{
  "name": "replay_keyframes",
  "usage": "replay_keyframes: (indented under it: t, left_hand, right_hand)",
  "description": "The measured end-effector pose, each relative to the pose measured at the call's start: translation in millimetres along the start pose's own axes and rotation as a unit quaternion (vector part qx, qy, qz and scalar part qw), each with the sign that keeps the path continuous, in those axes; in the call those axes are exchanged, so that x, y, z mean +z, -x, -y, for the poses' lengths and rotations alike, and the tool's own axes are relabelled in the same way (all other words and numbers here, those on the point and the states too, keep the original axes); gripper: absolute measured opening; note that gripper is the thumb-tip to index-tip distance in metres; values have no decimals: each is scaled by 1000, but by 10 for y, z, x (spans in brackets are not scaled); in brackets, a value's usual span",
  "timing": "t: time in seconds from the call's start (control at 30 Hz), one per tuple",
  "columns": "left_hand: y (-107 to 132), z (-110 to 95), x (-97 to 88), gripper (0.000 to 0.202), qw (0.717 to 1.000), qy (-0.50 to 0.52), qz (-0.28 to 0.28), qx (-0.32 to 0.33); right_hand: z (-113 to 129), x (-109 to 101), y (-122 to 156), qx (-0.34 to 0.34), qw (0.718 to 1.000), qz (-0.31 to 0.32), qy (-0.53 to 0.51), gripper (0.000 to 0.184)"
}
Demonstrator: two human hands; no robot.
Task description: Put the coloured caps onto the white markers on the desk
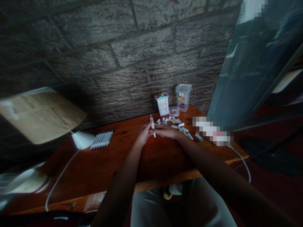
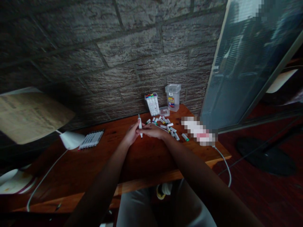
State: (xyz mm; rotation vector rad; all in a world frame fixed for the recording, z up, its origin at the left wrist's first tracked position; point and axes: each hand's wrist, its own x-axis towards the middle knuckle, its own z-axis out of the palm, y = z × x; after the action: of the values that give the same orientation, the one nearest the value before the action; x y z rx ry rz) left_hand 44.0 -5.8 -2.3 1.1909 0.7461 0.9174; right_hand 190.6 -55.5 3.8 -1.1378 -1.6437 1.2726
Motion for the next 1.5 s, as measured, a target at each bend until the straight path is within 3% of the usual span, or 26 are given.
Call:
replay_keyframes:
  t: [0.3, 0.5, 0.8, 1.03, 1.2, 1.4, 1.5]
  left_hand:
    - [19, -29, 24, 47, 1000, 15, 1, -15]
    - [32, -40, 31, 45, 999, 32, -2, -21]
    - [39, -37, 21, 42, 997, 39, 61, -18]
    - [103, -91, 11, 48, 994, 56, 91, 9]
    - [110, -67, 11, 50, 993, 69, 99, 14]
    - [101, -94, 70, 51, 994, 83, 71, 0]
    - [70, -158, 58, 55, 994, 98, 18, 34]
  right_hand:
    - [21, 10, 6, -6, 999, -11, 35, 59]
    - [-6, -7, -1, 16, 1000, -9, 4, 58]
    - [11, -12, 28, -2, 1000, -2, -14, 48]
    - [25, 14, 63, -114, 992, -46, 36, 42]
    - [49, 14, 63, -151, 988, -32, 10, 41]
    - [70, 27, 56, -159, 986, -48, 15, 42]
    - [84, 1, 67, -168, 973, -131, 89, 43]
